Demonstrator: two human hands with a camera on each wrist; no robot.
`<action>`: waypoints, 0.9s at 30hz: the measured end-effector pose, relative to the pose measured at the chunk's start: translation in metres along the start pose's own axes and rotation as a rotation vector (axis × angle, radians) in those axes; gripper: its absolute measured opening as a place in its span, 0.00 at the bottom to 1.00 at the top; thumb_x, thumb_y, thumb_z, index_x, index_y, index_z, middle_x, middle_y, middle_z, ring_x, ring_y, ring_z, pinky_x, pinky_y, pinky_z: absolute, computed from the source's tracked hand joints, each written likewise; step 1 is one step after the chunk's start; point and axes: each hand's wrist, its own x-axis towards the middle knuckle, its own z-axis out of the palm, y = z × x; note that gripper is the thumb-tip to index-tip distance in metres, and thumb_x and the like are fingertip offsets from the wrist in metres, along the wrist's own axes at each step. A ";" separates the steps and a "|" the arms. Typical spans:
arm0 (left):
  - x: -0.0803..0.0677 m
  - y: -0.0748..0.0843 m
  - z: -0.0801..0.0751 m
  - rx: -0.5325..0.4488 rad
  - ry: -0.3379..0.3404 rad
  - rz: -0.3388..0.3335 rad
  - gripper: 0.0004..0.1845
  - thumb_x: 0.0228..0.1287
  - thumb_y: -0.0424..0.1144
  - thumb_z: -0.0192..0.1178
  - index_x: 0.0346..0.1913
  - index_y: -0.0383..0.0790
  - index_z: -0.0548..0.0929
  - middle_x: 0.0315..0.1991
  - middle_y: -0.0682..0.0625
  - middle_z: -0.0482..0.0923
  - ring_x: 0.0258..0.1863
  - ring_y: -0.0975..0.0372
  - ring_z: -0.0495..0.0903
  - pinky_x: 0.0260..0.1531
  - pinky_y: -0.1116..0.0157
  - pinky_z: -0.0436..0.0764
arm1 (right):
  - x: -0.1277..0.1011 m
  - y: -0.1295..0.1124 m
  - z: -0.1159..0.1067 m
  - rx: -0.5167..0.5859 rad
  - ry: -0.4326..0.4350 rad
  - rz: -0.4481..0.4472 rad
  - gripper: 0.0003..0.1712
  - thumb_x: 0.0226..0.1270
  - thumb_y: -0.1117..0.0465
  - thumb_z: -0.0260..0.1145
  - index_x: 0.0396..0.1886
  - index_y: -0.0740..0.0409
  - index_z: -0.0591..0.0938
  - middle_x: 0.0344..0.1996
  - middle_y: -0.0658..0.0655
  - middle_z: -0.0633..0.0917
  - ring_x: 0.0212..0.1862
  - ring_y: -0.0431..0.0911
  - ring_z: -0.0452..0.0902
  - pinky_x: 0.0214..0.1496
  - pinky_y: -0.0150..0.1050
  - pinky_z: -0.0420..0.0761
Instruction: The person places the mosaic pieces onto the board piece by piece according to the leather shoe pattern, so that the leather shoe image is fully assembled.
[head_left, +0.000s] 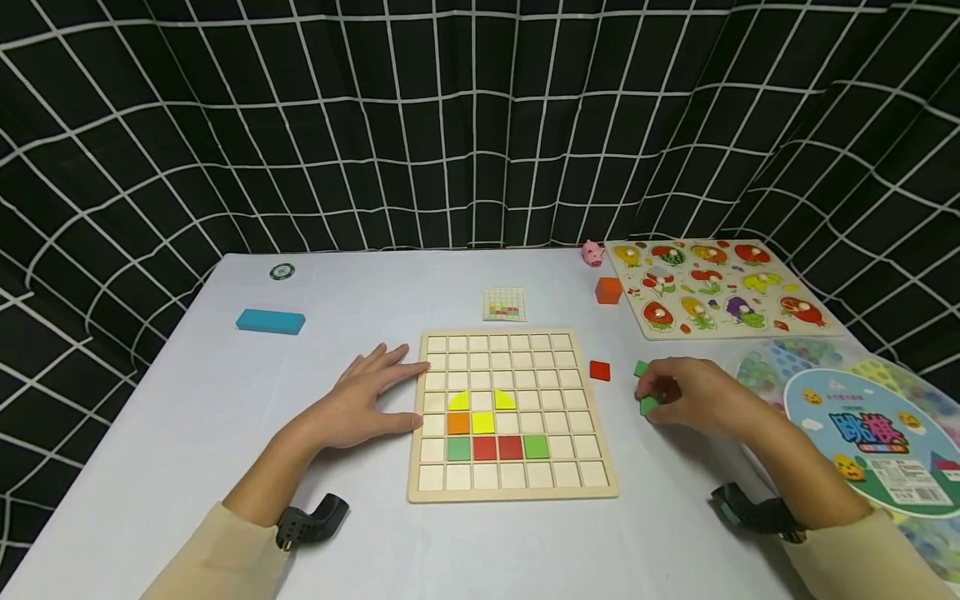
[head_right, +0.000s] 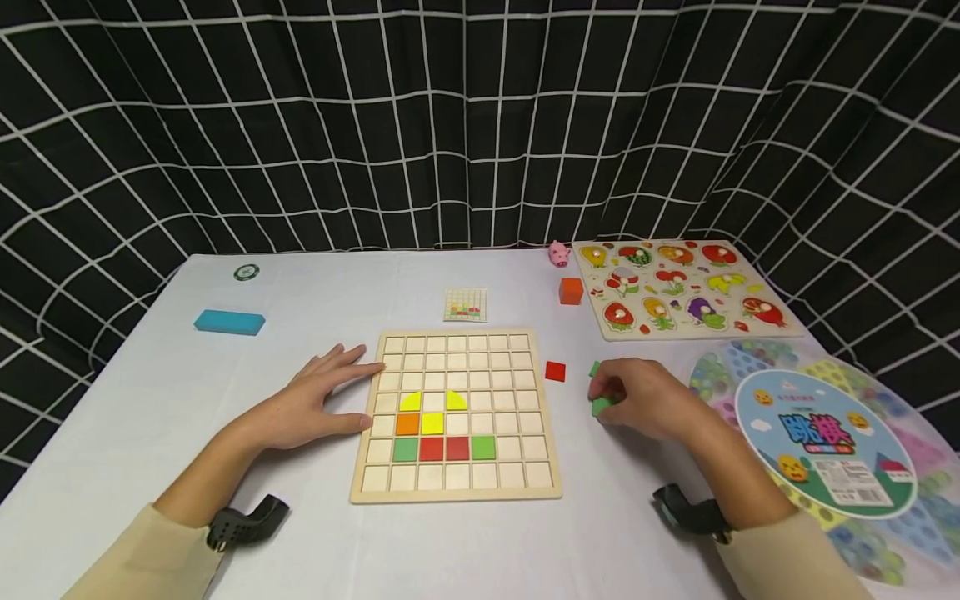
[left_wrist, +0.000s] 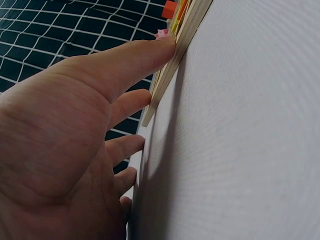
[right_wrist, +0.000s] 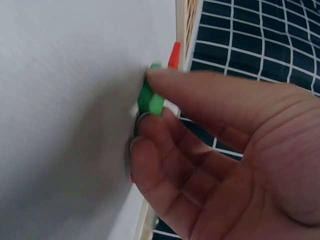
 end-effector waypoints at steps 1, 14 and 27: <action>0.000 0.000 0.000 0.000 0.001 -0.001 0.39 0.61 0.53 0.71 0.75 0.49 0.74 0.82 0.39 0.56 0.84 0.40 0.43 0.80 0.37 0.40 | 0.000 0.000 0.001 0.014 -0.003 -0.014 0.16 0.55 0.64 0.80 0.42 0.56 0.84 0.35 0.51 0.82 0.40 0.47 0.75 0.40 0.34 0.80; 0.002 -0.004 0.002 0.004 0.003 0.001 0.39 0.61 0.54 0.71 0.75 0.51 0.74 0.82 0.40 0.56 0.84 0.41 0.44 0.81 0.38 0.40 | 0.005 -0.042 0.008 0.217 -0.061 -0.201 0.08 0.59 0.66 0.78 0.36 0.55 0.88 0.29 0.50 0.81 0.32 0.43 0.75 0.30 0.32 0.78; 0.002 -0.003 0.002 0.015 0.002 -0.001 0.39 0.61 0.54 0.71 0.75 0.51 0.73 0.82 0.40 0.56 0.84 0.41 0.44 0.81 0.38 0.40 | 0.010 -0.072 0.033 0.273 -0.221 -0.271 0.08 0.64 0.70 0.72 0.37 0.53 0.91 0.28 0.50 0.84 0.26 0.43 0.78 0.29 0.32 0.81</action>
